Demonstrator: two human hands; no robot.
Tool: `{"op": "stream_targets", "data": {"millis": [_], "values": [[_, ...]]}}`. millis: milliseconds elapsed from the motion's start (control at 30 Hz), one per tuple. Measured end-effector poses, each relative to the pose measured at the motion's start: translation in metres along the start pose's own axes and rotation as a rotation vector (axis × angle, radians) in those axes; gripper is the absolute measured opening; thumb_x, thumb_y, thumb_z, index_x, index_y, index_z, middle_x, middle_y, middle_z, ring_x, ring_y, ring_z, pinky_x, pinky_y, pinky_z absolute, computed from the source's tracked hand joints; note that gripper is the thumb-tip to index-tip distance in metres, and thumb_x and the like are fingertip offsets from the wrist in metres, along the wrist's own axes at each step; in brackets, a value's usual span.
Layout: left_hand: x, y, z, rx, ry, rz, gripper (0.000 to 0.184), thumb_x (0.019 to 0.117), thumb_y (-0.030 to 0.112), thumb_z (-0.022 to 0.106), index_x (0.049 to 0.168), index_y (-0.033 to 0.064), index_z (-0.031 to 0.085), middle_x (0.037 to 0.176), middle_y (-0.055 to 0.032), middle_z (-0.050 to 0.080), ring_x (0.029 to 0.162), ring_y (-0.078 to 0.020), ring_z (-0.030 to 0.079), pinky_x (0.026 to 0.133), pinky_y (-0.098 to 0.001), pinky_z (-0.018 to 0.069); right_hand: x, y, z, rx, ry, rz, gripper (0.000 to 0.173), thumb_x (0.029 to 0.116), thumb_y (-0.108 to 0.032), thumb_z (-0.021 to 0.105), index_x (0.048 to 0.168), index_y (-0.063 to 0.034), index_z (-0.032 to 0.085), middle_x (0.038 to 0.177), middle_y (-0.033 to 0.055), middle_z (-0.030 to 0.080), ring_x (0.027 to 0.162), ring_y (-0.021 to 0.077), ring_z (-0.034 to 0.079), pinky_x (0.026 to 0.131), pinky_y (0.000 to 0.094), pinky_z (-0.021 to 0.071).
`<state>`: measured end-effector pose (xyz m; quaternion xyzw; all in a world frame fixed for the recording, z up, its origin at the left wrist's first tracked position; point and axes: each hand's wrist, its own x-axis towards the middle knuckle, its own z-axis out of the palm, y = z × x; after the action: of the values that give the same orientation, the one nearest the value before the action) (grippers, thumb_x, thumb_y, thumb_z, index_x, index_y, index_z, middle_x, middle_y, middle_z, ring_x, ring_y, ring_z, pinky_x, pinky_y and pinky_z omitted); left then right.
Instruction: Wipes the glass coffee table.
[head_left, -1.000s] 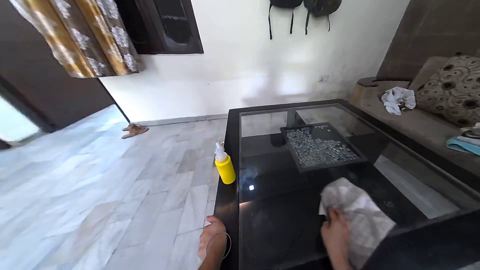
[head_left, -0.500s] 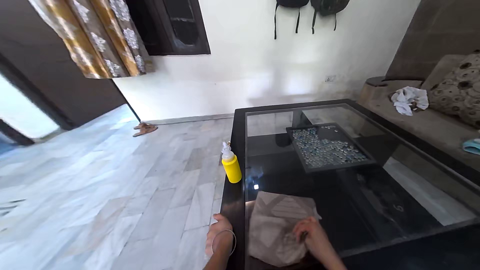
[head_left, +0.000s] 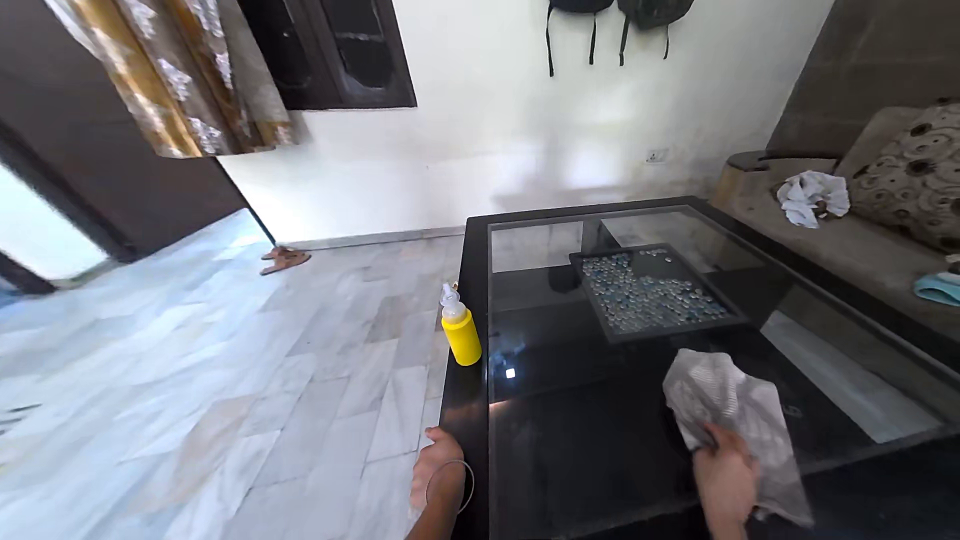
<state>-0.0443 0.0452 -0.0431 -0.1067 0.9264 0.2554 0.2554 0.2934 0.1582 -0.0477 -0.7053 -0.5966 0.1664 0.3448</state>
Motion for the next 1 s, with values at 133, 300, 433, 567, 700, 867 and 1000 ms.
{"op": "stream_targets", "data": {"millis": [133,300,433,567,700,867,1000], "values": [[0.003,0.000,0.001,0.017,-0.003,-0.002,0.083,0.1096,0.055,0.007,0.129,0.0010,0.067,0.142,-0.0226,0.061,0.136,-0.0392,0.056,0.104,-0.0601,0.0472,-0.044,-0.049,0.024,-0.063,-0.318,-0.292,0.035,0.0893,0.007,0.058,0.122,0.0041,0.071,0.138,0.0283,0.060,0.123,0.0494,0.058,0.099,0.0580,0.0506],[0.005,0.000,0.003,0.048,0.014,-0.001,0.084,0.1095,0.055,0.006,0.126,0.0008,0.069,0.138,-0.0223,0.064,0.133,-0.0386,0.059,0.103,-0.0593,0.0486,-0.096,-0.086,0.030,0.185,-0.822,-0.594,0.038,0.0854,0.014,0.054,0.111,-0.0001,0.078,0.129,0.0190,0.068,0.123,0.0426,0.059,0.105,0.0532,0.0467],[0.000,-0.002,-0.002,0.044,-0.004,0.020,0.082,0.1099,0.056,0.008,0.130,0.0008,0.066,0.139,-0.0224,0.063,0.134,-0.0381,0.058,0.103,-0.0596,0.0484,-0.099,-0.091,0.032,0.262,-1.070,-0.710,0.037,0.0842,0.018,0.051,0.099,0.0012,0.080,0.122,0.0173,0.072,0.120,0.0420,0.060,0.106,0.0528,0.0437],[-0.002,0.001,-0.001,0.031,0.020,-0.004,0.082,0.1099,0.055,0.008,0.129,0.0022,0.067,0.138,-0.0209,0.064,0.134,-0.0366,0.059,0.103,-0.0584,0.0490,-0.060,-0.069,0.027,0.222,-0.932,-0.610,0.035,0.0843,0.018,0.053,0.091,-0.0017,0.081,0.115,0.0135,0.075,0.121,0.0378,0.061,0.108,0.0516,0.0438],[-0.007,0.001,-0.003,0.027,0.018,-0.006,0.082,0.1101,0.054,0.008,0.128,0.0008,0.067,0.138,-0.0217,0.064,0.134,-0.0364,0.059,0.103,-0.0578,0.0494,-0.012,-0.029,0.013,0.134,-0.585,-0.405,0.033,0.0833,0.017,0.056,0.085,-0.0042,0.081,0.105,0.0127,0.077,0.117,0.0371,0.064,0.106,0.0533,0.0462],[-0.007,0.000,-0.003,0.008,0.019,0.000,0.082,0.1098,0.056,0.009,0.130,0.0002,0.066,0.140,-0.0232,0.063,0.134,-0.0379,0.058,0.104,-0.0593,0.0481,0.018,0.018,-0.015,-0.006,-0.099,-0.099,0.025,0.0836,0.014,0.062,0.088,-0.0034,0.080,0.105,0.0204,0.076,0.111,0.0497,0.064,0.096,0.0667,0.0460],[-0.005,0.000,-0.003,-0.011,0.024,0.002,0.082,0.1097,0.056,0.009,0.131,0.0009,0.066,0.139,-0.0237,0.063,0.134,-0.0384,0.058,0.104,-0.0595,0.0480,0.023,0.031,-0.026,-0.043,0.160,0.184,0.022,0.0889,0.005,0.061,0.101,-0.0004,0.078,0.120,0.0299,0.068,0.119,0.0561,0.057,0.100,0.0682,0.0426]]}}
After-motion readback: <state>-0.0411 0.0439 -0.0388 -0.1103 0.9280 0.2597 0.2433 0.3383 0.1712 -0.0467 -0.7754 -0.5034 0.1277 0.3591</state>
